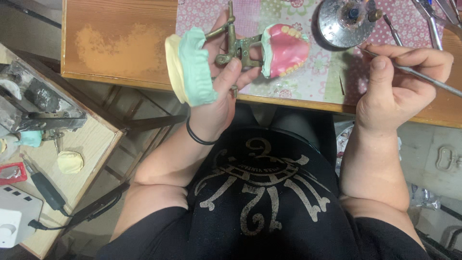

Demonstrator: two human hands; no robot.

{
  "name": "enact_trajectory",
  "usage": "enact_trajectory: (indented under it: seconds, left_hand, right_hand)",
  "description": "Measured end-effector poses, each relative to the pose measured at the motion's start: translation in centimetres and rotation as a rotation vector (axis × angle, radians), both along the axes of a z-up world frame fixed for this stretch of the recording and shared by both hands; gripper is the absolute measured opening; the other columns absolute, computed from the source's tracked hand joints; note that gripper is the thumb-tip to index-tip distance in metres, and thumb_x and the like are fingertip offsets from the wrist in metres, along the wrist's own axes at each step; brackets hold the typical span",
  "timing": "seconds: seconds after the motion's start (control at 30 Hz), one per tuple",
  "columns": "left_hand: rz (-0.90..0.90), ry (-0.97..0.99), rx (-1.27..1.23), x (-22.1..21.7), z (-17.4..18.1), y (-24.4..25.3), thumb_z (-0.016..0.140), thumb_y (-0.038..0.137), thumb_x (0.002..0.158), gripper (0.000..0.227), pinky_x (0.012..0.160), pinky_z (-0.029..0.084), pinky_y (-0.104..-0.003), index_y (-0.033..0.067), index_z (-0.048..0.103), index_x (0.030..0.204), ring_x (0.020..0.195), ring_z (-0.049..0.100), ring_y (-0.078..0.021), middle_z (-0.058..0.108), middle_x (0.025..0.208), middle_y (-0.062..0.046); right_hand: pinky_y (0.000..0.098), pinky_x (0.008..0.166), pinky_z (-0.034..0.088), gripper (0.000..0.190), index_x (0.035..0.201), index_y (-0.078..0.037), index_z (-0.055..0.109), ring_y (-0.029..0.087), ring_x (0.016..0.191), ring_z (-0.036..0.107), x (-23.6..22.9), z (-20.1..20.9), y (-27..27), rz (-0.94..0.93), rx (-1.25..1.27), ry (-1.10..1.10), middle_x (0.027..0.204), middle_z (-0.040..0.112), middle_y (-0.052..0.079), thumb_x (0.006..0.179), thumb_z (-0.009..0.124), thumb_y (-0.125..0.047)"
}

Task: The person works on a dental mold, using a metal tool to scrape and shape the material. They then apply a pink liquid from a bottle onto the mold and continue to refine the surface with the tool.

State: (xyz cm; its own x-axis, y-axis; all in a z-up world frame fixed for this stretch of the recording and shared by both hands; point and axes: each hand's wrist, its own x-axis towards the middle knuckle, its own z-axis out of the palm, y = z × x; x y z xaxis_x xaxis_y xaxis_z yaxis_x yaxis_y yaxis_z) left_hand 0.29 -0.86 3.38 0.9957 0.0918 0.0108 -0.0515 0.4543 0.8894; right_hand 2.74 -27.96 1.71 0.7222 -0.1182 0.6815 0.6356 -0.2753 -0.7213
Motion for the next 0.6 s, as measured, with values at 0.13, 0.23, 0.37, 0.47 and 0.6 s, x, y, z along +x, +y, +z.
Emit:
enact_trajectory:
  seconds: [0.13, 0.23, 0.37, 0.47, 0.6]
  left_hand:
    - [-0.072, -0.011, -0.143, 0.1, -1.1, -0.1, 0.067, 0.028, 0.103, 0.078, 0.092, 0.069, -0.036, 0.0122, 0.027, 0.167, 0.118, 0.069, -0.0241, 0.046, 0.159, -0.014]
    - [-0.071, -0.009, -0.265, 0.8, -1.4, -0.2, 0.059, 0.009, 0.105, 0.073, 0.094, 0.07, -0.045, 0.0063, 0.021, 0.168, 0.111, 0.071, -0.026, 0.046, 0.159, -0.021]
    - [-0.153, 0.035, -0.233, 0.6, -1.2, 0.4, 0.054, 0.009, 0.108, 0.048, 0.105, 0.065, -0.049, 0.0087, 0.037, 0.152, 0.132, 0.064, -0.0325, 0.044, 0.155, -0.013]
    - [-0.167, 0.118, -0.256, 0.7, -0.3, 0.5, 0.053, 0.009, 0.108, 0.051, 0.102, 0.065, -0.045, 0.0137, 0.038, 0.157, 0.126, 0.068, -0.0332, 0.049, 0.16, -0.012]
    - [-0.242, 0.169, -0.349, 0.9, -0.5, 0.5, 0.044, 0.007, 0.107, 0.063, 0.103, 0.062, -0.044, 0.019, 0.024, 0.165, 0.127, 0.065, -0.0375, 0.034, 0.172, -0.009]
  right_hand:
    - [0.0533, 0.098, 0.061, 0.026, 0.118, -0.002, 0.036, 0.037, 0.096, 0.06, 0.3, 0.5, 0.3, 0.07, 0.018, 0.024, 0.106, 0.048, 0.025, 0.117, 0.06, -0.011]
    - [0.048, 0.096, 0.044, 0.018, 0.127, -0.003, 0.032, 0.038, 0.096, 0.052, 0.8, 0.8, -0.7, 0.03, -0.065, -0.017, 0.124, 0.033, 0.015, 0.117, 0.047, -0.002]
    - [0.0457, 0.088, 0.042, 0.012, 0.13, 0.002, 0.035, 0.034, 0.088, 0.044, 1.1, 1.3, -4.4, -0.041, -0.146, -0.015, 0.126, 0.035, 0.018, 0.118, 0.036, 0.003]
    - [0.0489, 0.097, 0.044, 0.03, 0.131, 0.017, 0.056, 0.045, 0.108, 0.057, 0.3, 2.3, -7.2, -0.282, -0.657, -0.055, 0.119, 0.056, 0.03, 0.127, 0.035, -0.005]
    - [0.0501, 0.09, 0.044, 0.016, 0.127, 0.014, 0.065, 0.042, 0.103, 0.054, -0.1, 0.9, -10.3, -0.411, -0.787, 0.035, 0.114, 0.056, 0.026, 0.11, 0.066, 0.015]
